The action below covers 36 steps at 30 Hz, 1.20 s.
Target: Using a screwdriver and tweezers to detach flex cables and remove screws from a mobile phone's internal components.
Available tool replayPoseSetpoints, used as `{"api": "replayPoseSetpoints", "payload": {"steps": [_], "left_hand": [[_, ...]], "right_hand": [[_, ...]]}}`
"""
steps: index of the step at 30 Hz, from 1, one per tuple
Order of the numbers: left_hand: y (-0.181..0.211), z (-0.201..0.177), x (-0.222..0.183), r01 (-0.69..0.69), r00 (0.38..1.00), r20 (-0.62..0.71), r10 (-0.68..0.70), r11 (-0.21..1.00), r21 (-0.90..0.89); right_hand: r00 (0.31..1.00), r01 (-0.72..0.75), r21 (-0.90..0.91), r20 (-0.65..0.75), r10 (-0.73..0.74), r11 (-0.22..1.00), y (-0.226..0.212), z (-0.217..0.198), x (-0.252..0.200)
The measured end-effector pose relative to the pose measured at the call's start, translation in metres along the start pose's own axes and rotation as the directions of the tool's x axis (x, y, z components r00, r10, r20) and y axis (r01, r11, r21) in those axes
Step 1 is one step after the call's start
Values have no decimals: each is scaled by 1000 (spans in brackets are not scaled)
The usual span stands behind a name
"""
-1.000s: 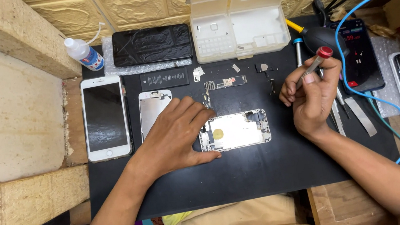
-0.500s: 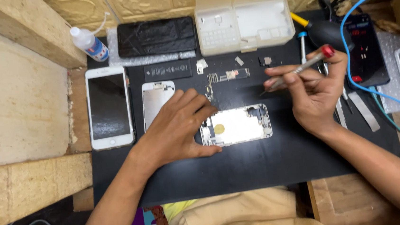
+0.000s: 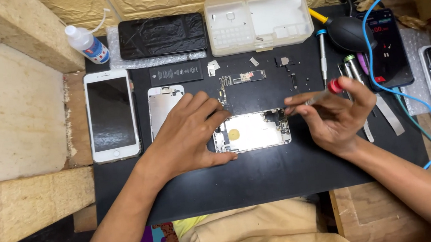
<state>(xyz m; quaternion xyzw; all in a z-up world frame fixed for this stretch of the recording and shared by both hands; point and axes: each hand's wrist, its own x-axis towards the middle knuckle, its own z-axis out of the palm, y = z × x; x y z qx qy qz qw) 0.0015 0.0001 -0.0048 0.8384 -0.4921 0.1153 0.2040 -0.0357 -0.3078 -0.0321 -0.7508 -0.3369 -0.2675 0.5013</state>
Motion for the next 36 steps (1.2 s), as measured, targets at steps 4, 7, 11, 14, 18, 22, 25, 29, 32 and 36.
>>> {"api": "replayPoseSetpoints", "payload": {"steps": [4,7,11,14,18,22,25,29,32,36], "left_hand": [[0,-1,1,12,1000,6,-11,1000,-28],[1,-3,1,23,1000,22,-22,999,-42],[1,-4,2,33,999,39,-31,998,-46],[1,-5,2,33,999,37,-31,998,-50],[2,-5,2,38,999,36,-36,998,-49],[2,-5,2,35,999,39,-33,998,-53],[2,-5,1,35,999,43,-33,998,-50],[2,-4,1,38,998,46,-36,998,-43],[2,-6,1,39,998,42,-37,998,-44],[2,-3,0,44,998,41,-42,998,-38]], "right_hand": [[1000,-10,44,19,9,999,-7,0,2],[1000,-5,25,16,5,1000,-8,-1,3],[997,58,-21,52,-56,998,-7,-2,6],[995,72,-22,73,-70,997,-6,-1,6],[996,50,-9,75,-49,999,-5,-1,5],[995,58,-17,83,-57,998,-7,-1,6],[994,71,-40,90,-67,997,-8,-1,7],[994,73,-56,91,-68,996,-9,-2,9],[993,81,-60,92,-76,995,-10,0,12],[993,73,-35,98,-70,997,-11,0,10]]}}
